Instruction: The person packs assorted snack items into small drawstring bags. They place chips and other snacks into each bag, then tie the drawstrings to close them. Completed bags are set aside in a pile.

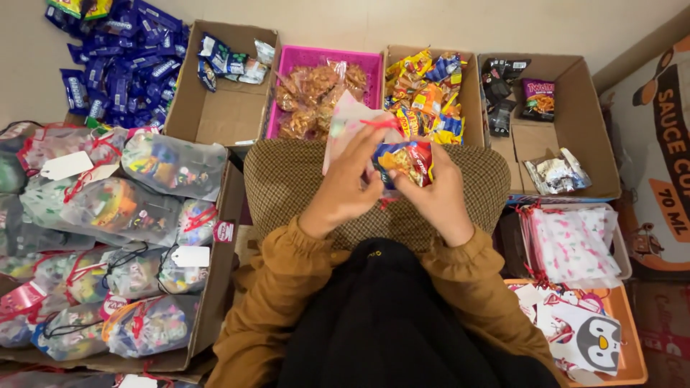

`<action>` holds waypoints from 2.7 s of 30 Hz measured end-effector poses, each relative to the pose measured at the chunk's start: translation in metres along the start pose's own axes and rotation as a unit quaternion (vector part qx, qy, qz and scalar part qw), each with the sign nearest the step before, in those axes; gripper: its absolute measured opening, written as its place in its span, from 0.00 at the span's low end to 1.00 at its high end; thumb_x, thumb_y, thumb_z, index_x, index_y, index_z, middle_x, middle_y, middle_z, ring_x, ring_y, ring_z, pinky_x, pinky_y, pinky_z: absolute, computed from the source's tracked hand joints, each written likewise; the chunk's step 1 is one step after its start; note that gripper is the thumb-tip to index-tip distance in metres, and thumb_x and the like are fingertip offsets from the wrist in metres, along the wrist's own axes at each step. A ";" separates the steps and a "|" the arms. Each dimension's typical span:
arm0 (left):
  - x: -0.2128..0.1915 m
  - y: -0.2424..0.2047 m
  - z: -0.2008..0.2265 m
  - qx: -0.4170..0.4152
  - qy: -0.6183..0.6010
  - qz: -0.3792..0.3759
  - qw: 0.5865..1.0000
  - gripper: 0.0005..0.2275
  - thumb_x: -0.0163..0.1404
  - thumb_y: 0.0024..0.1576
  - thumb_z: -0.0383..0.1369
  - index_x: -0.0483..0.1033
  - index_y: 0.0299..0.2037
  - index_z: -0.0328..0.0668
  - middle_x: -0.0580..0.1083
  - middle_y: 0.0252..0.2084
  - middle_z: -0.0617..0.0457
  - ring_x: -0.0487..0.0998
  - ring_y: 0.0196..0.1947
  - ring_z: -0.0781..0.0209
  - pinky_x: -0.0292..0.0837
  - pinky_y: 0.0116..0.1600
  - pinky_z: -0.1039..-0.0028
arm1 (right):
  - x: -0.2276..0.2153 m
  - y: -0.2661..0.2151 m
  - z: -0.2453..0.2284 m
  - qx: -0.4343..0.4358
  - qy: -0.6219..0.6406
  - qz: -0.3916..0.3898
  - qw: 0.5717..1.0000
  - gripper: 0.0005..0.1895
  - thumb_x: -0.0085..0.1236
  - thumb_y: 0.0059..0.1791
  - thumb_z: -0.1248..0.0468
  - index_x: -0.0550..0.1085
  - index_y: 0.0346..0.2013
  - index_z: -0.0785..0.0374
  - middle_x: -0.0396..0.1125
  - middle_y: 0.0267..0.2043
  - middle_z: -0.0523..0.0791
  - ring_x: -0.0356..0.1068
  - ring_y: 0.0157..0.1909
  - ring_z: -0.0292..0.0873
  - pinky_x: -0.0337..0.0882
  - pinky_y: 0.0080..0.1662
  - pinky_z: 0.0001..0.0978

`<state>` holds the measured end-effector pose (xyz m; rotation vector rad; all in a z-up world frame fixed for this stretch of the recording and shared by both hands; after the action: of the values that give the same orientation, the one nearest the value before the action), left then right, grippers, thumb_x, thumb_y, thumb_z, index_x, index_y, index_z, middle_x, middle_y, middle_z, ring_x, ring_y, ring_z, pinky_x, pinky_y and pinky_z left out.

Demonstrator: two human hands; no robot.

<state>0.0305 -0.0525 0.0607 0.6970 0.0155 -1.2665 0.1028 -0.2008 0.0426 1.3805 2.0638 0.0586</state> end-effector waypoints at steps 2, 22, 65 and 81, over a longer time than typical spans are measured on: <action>0.005 0.000 0.003 0.017 0.007 -0.013 1.000 0.33 0.49 0.51 0.25 0.61 0.71 0.46 0.61 0.70 0.34 0.62 0.71 0.35 0.59 0.72 0.53 | 0.000 -0.001 0.005 0.008 -0.043 0.006 0.999 0.31 0.74 0.41 0.58 0.74 0.53 0.72 0.69 0.48 0.60 0.72 0.49 0.66 0.73 0.48 0.52; 0.037 -0.007 -0.008 0.090 -0.047 -0.007 0.995 0.35 0.48 0.48 0.19 0.64 0.71 0.49 0.64 0.70 0.41 0.65 0.70 0.41 0.63 0.72 0.56 | 0.018 -0.004 0.022 -0.069 -0.079 0.076 0.992 0.13 0.68 0.41 0.69 0.75 0.37 0.73 0.60 0.45 0.57 0.66 0.44 0.62 0.68 0.45 0.44; 0.003 -0.018 -0.017 -0.008 -0.100 0.069 0.993 0.31 0.46 0.50 0.21 0.67 0.68 0.48 0.68 0.65 0.34 0.65 0.69 0.36 0.59 0.72 0.53 | 0.052 0.012 0.081 0.107 -0.063 -0.043 0.991 0.22 0.70 0.43 0.53 0.75 0.44 0.63 0.72 0.38 0.58 0.73 0.45 0.66 0.70 0.43 0.54; -0.134 -0.016 -0.043 0.034 0.111 0.136 0.984 0.08 0.58 0.56 0.30 0.83 0.44 0.51 0.62 0.69 0.40 0.68 0.64 0.37 0.59 0.70 0.54 | 0.154 0.103 0.016 -0.070 0.029 -0.282 0.956 0.22 0.69 0.39 0.66 0.76 0.47 0.60 0.73 0.39 0.51 0.73 0.50 0.53 0.69 0.53 0.47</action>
<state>-0.0124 0.0820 0.0696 0.8655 0.0581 -0.9263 0.1587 -0.0304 -0.0059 0.6759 2.3770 0.0008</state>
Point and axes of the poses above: each hand's wrist, its own y-axis towards the middle knuckle, its own x-axis out of the palm, z = x × y, the point moved 7 cm from there along y, towards the middle knuckle
